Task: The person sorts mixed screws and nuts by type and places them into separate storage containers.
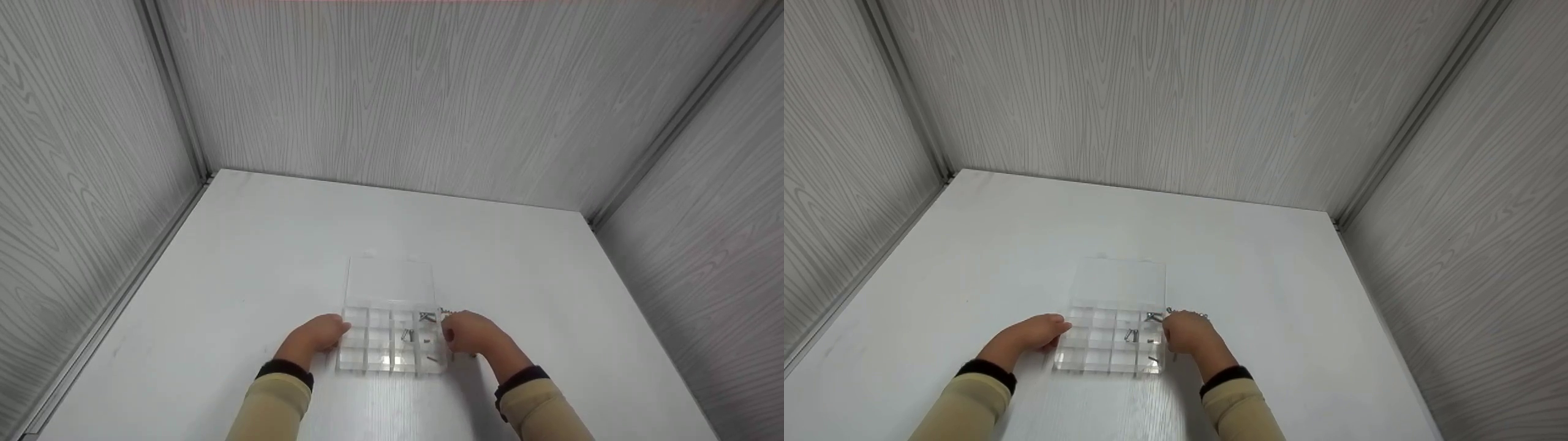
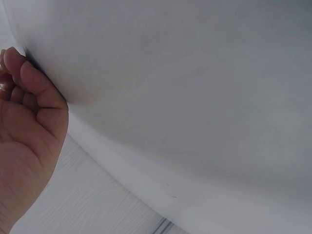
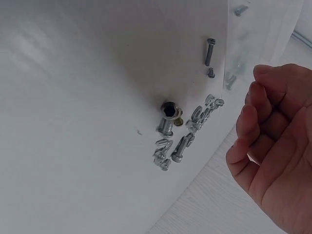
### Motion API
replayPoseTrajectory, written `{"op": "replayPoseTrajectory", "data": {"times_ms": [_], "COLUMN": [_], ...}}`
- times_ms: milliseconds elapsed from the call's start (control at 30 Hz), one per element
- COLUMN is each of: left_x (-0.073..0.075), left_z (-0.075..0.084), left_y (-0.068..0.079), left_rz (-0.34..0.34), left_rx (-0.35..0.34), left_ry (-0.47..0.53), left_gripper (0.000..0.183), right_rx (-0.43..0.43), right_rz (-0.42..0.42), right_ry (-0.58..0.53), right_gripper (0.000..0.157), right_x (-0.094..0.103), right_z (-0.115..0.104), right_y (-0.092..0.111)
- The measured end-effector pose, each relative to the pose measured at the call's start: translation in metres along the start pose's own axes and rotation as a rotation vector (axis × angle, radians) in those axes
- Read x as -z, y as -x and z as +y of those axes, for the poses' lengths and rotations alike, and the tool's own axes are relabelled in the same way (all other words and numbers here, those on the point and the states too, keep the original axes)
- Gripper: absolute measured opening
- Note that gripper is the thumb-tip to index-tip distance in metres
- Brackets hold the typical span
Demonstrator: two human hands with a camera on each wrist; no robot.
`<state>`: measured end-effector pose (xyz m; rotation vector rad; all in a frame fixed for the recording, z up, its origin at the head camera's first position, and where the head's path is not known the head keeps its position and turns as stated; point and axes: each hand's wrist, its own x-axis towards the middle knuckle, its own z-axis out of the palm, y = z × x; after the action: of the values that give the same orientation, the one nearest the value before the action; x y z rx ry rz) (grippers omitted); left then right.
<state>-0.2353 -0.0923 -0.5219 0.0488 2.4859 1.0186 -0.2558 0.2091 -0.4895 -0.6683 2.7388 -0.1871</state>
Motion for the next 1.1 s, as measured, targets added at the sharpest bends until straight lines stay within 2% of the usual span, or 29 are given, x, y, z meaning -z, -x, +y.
{"op": "replayPoseTrajectory", "data": {"times_ms": [200, 500, 900, 1100], "left_x": [-0.001, -0.002, -0.001, 0.000], "left_z": [0.000, -0.003, 0.000, 0.000], "left_y": [-0.002, -0.003, -0.001, 0.001], "left_rz": [0.004, -0.010, 0.007, 0.011], "left_rx": [-0.003, 0.017, 0.004, -0.003], "left_ry": [0.003, 0.036, 0.007, -0.006], "left_gripper": [0.033, 0.031, 0.031, 0.031], "right_rx": [-0.033, 0.101, 0.078, -0.009], "right_rz": [-0.045, -0.032, -0.018, -0.054], "right_ry": [-0.012, 0.049, 0.059, 0.015], "right_gripper": [0.014, 0.015, 0.019, 0.023], "right_x": [-0.007, -0.016, -0.019, -0.010], "right_z": [0.005, 0.017, 0.020, 0.016], "right_y": [0.000, -0.001, -0.002, 0.000]}}
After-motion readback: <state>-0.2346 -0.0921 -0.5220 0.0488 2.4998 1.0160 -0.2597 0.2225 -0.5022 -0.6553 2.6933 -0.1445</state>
